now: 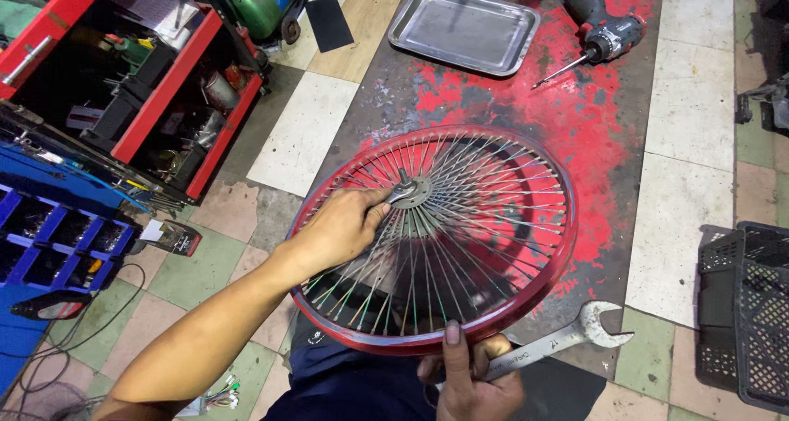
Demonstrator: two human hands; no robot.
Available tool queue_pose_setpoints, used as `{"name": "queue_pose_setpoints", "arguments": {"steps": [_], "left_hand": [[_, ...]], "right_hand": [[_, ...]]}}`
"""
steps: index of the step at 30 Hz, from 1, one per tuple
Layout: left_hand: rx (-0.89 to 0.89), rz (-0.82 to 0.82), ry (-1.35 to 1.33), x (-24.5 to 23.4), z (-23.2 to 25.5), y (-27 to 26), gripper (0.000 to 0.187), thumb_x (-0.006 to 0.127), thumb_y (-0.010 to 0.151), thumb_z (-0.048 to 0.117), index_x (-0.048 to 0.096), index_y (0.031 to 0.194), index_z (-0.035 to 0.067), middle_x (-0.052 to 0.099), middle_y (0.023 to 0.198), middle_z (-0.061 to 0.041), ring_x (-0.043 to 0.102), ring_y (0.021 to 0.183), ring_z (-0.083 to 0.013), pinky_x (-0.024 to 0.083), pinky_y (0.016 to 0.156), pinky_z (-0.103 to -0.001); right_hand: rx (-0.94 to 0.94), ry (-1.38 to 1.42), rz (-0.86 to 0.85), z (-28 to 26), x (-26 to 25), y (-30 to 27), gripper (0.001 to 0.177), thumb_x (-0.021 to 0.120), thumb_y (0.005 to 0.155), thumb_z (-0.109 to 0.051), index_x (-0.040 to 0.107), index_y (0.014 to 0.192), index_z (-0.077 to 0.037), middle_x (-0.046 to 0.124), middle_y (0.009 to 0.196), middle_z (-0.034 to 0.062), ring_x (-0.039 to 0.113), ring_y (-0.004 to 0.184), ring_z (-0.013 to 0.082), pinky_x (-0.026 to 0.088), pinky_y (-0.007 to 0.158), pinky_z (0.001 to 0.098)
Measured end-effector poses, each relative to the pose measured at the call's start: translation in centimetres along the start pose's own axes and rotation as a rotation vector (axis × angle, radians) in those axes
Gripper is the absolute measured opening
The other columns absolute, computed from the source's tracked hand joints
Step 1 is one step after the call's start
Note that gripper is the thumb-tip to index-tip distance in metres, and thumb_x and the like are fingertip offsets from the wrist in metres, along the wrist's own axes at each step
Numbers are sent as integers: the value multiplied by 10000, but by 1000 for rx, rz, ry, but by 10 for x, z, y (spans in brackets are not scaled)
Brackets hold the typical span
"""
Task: The person uses wrenches to tighten and adjust the fasteners on the hub of a wire-spoked wheel, holding one side steady while turning the other.
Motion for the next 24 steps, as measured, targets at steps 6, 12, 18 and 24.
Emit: {"name": "queue_pose_setpoints", "arguments": {"steps": [6,12,18,24], "left_hand": [[55,87,-94,21,3,2,368,576,967,150,655,1296,8,659,914,-321,682,902,-475,551,800,-515],[-68,77,-98,62,-13,-5,365,617,968,169,654,1304,31,688,1007,-311,677,959,-478,533,825,-515],[97,261,-150,60,-13,-21,305,641,956,132,685,1240,31,715,988,-232,693,915,-438,541,769,-480],[76,212,-112,59,-31,-20,375,674,930,158,680,1296,80,673,874,-201,670,804,-414,510,681,-487]], "right_hand": [[25,-42,63,38,-39,4,496,733,836,40,324,627,-148,486,494,65,518,324,172,426,317,314],[122,-126,59,92,-91,4,493,722,823,38,320,600,-141,467,438,57,508,300,175,406,303,307],[130,-301,-62,112,-107,-3,345,746,823,-16,463,639,-86,491,418,70,533,294,170,399,314,301],[106,-724,-137,133,-154,12,134,710,861,-165,586,824,-132,591,554,101,616,453,185,466,453,329]]}}
Point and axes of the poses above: each hand's wrist, its own y-axis towards the middle knuckle, its own x-axis out of the palm, z = x × y, the point moved 9 cm from there along y, towards the middle knuckle
